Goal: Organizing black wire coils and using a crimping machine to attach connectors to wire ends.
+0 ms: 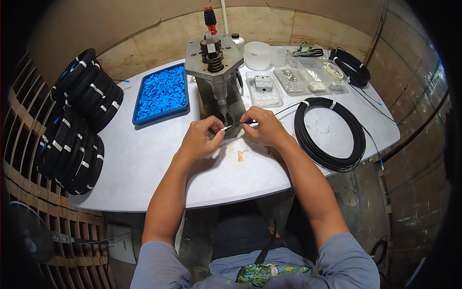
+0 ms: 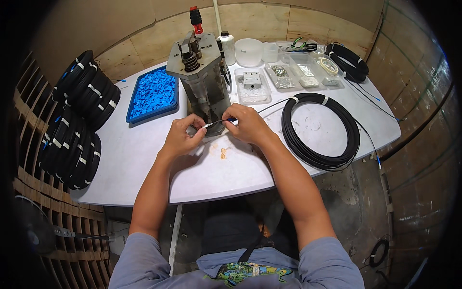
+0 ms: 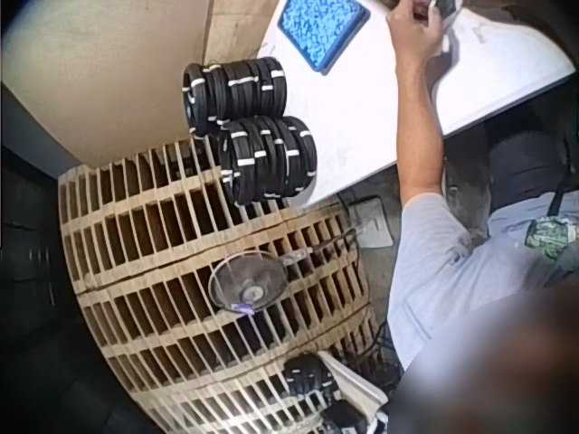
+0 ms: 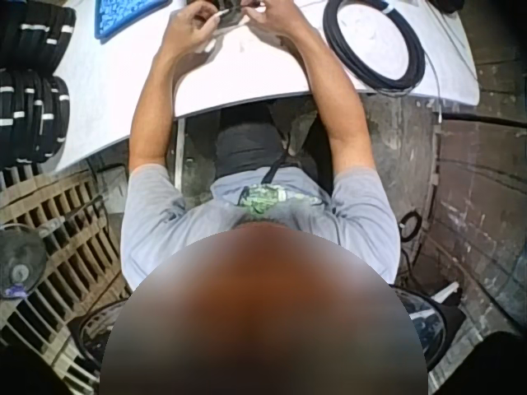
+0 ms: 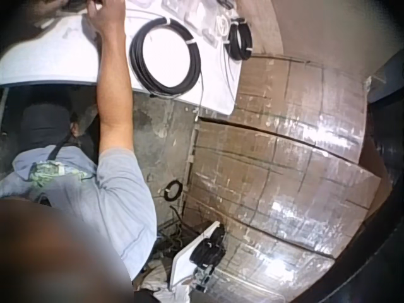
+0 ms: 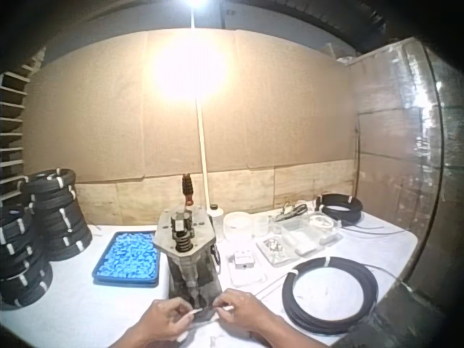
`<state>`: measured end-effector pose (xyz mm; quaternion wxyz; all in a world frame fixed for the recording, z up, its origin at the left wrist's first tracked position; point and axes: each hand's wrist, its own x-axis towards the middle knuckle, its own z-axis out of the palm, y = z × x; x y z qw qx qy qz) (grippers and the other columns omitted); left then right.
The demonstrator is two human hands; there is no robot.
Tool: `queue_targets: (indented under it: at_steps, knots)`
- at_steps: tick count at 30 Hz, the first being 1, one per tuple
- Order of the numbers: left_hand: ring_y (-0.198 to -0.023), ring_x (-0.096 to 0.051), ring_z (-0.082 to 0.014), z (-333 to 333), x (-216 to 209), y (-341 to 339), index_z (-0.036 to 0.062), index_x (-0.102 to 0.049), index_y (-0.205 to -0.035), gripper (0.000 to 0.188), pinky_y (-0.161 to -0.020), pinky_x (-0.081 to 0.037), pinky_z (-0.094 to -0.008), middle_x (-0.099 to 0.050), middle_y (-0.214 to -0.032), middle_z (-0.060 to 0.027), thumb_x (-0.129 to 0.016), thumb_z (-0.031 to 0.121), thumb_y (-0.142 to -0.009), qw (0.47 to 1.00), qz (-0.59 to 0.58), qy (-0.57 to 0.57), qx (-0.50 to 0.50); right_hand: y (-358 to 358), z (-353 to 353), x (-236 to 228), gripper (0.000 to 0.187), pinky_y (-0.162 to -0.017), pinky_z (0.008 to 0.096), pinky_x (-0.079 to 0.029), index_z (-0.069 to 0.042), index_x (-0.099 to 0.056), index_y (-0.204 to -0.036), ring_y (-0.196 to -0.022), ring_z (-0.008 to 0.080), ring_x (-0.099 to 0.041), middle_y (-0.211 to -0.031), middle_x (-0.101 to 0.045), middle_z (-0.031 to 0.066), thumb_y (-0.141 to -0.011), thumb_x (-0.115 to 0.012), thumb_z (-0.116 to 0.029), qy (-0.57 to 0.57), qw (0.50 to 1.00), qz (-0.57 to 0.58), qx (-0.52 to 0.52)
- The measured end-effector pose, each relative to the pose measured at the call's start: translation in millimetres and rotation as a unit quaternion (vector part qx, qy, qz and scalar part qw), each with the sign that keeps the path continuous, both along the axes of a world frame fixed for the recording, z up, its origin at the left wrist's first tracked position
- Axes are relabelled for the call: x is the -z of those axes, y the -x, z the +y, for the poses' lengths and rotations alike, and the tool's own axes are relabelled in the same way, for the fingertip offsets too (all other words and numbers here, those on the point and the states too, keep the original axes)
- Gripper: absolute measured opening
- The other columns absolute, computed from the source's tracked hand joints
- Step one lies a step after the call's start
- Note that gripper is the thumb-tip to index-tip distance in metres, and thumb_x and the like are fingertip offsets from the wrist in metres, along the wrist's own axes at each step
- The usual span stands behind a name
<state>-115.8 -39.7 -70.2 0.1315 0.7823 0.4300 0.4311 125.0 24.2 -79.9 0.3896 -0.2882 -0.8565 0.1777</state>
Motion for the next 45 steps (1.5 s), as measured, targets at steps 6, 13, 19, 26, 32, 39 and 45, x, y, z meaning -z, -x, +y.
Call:
queue_targets:
  at_steps: [6,13,19,26,32,39,45]
  knots:
    - [-0.069,-0.072,-0.0222,-4.5,-8.2,-2.9,-0.0007,-0.070,-0.092,0.017,-0.065,-0.057,-0.0333,-0.073,-0.077,-0.0131,-0.070,0.016,-0.091,0.996,-0.012,0.077,-0.051,-1.1,0.4,0.0,0.012,-0.077,0.0386,-0.056,-0.005,-0.069,-0.091,-0.083,0.0311,-0.070,-0.090,-0.069,0.0118,-0.084,-0.075,-0.013,-0.002,1.000,0.002,-0.011]
    - [-0.073,-0.073,-0.0258,-1.7,-3.2,-1.8,-0.0023,-0.071,-0.097,0.021,-0.066,-0.057,-0.0351,-0.075,-0.083,-0.0172,-0.068,0.019,-0.095,0.994,-0.019,0.085,-0.061,-1.8,0.0,-0.7,0.011,-0.076,0.0388,-0.056,-0.005,-0.070,-0.092,-0.082,0.0313,-0.069,-0.090,-0.069,0.0118,-0.085,-0.074,-0.013,-0.002,1.000,0.014,-0.019]
    - [-0.073,-0.073,-0.0264,-1.6,-3.0,-2.6,-0.0027,-0.071,-0.098,0.021,-0.067,-0.057,-0.0348,-0.074,-0.082,-0.0180,-0.066,0.018,-0.097,0.993,-0.026,0.095,-0.060,-2.5,-1.2,-2.0,0.011,-0.076,0.0386,-0.056,-0.005,-0.071,-0.093,-0.082,0.0315,-0.069,-0.090,-0.069,0.0120,-0.086,-0.073,-0.013,0.002,1.000,0.011,-0.013]
    - [-0.068,-0.072,-0.0257,-2.1,-3.7,-3.2,-0.0024,-0.071,-0.096,0.025,-0.064,-0.055,-0.0352,-0.072,-0.074,-0.0166,-0.062,0.021,-0.100,0.993,-0.009,0.098,-0.070,-1.8,-2.1,-2.9,0.011,-0.075,0.0386,-0.055,-0.005,-0.071,-0.095,-0.082,0.0315,-0.069,-0.091,-0.069,0.0121,-0.088,-0.073,-0.013,0.000,1.000,0.007,-0.014]
    - [-0.067,-0.071,-0.0289,-0.6,-1.2,-3.5,-0.0020,-0.071,-0.094,0.028,-0.065,-0.054,-0.0379,-0.071,-0.072,-0.0164,-0.059,0.022,-0.101,0.992,-0.002,0.105,-0.070,-1.6,-2.8,-4.2,0.011,-0.074,0.0389,-0.054,-0.004,-0.071,-0.096,-0.082,0.0323,-0.068,-0.090,-0.068,0.0126,-0.088,-0.072,-0.011,0.004,0.999,0.008,-0.032]
    - [-0.066,-0.071,-0.0297,-1.4,-2.9,-4.8,-0.0023,-0.071,-0.094,0.028,-0.065,-0.054,-0.0383,-0.071,-0.072,-0.0170,-0.059,0.022,-0.101,0.992,0.004,0.106,-0.070,-1.2,-2.9,-3.7,0.012,-0.075,0.0390,-0.054,-0.003,-0.071,-0.097,-0.083,0.0331,-0.068,-0.090,-0.069,0.0133,-0.088,-0.072,-0.011,0.007,0.999,0.008,-0.038]
    - [-0.068,-0.072,-0.0285,-1.0,-0.8,-4.3,-0.0036,-0.071,-0.095,0.025,-0.065,-0.055,-0.0370,-0.072,-0.077,-0.0190,-0.064,0.020,-0.098,0.991,-0.005,0.107,-0.076,-1.3,-1.5,-1.4,0.013,-0.076,0.0396,-0.054,-0.003,-0.070,-0.098,-0.084,0.0335,-0.068,-0.091,-0.068,0.0137,-0.088,-0.072,-0.012,0.008,0.999,-0.004,-0.036]
